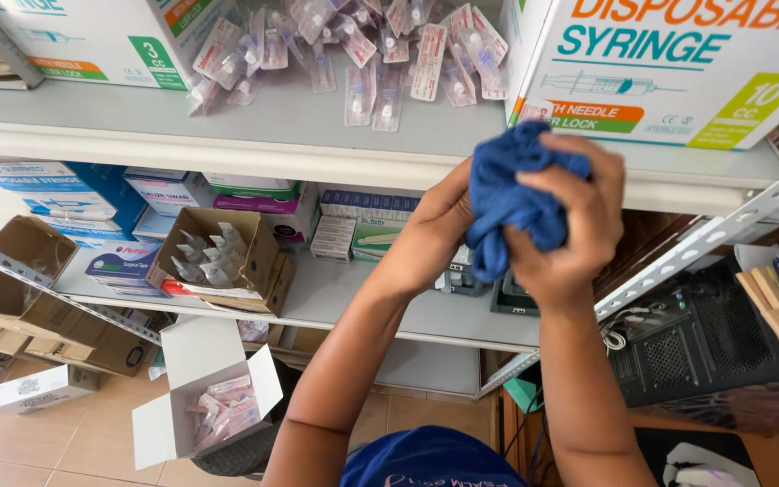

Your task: The person repeatedly picks up individually packaged syringes from a white box on the floor and wipes them with a blue cloth. They then place the cleaned syringes onto a shelf among other similar packages. The person continues this process of picking up, wiping, and placing the syringes for the duration of the video.

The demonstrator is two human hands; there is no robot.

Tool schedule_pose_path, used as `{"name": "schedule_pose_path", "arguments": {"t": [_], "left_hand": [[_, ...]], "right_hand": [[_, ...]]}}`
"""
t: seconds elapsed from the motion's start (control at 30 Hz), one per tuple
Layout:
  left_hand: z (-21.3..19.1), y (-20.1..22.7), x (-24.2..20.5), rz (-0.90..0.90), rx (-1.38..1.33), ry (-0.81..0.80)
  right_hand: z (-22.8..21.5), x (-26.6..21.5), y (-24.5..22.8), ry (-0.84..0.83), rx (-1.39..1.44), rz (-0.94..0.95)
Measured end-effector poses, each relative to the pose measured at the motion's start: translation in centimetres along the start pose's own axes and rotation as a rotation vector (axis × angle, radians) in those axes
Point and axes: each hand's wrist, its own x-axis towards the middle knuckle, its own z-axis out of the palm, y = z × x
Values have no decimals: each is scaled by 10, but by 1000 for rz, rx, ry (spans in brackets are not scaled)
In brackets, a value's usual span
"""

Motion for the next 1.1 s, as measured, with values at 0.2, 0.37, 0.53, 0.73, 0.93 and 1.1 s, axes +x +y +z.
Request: {"name": "schedule_pose_path", "arguments": {"t": [0.2,0.37,0.53,0.73,0.93,1.1], "left_hand": [[1,7,-8,-123,75,-60],[3,4,1,-23,-140,14],[10,-1,-4,143,76,-56],[8,19,-13,65,400,-155],[17,29,-16,193,551,127],[18,37,-17,362,778,219]], "right_hand": [[-23,32,20,149,-147,-50],[-22,-17,-14,37,-183,-27],[-8,-26,-5,-63,-124,-34],[-25,6,22,139,-220,22],[-31,-5,8,197,-83,-8],[-25,-21,-24,-31,-215,24]]}}
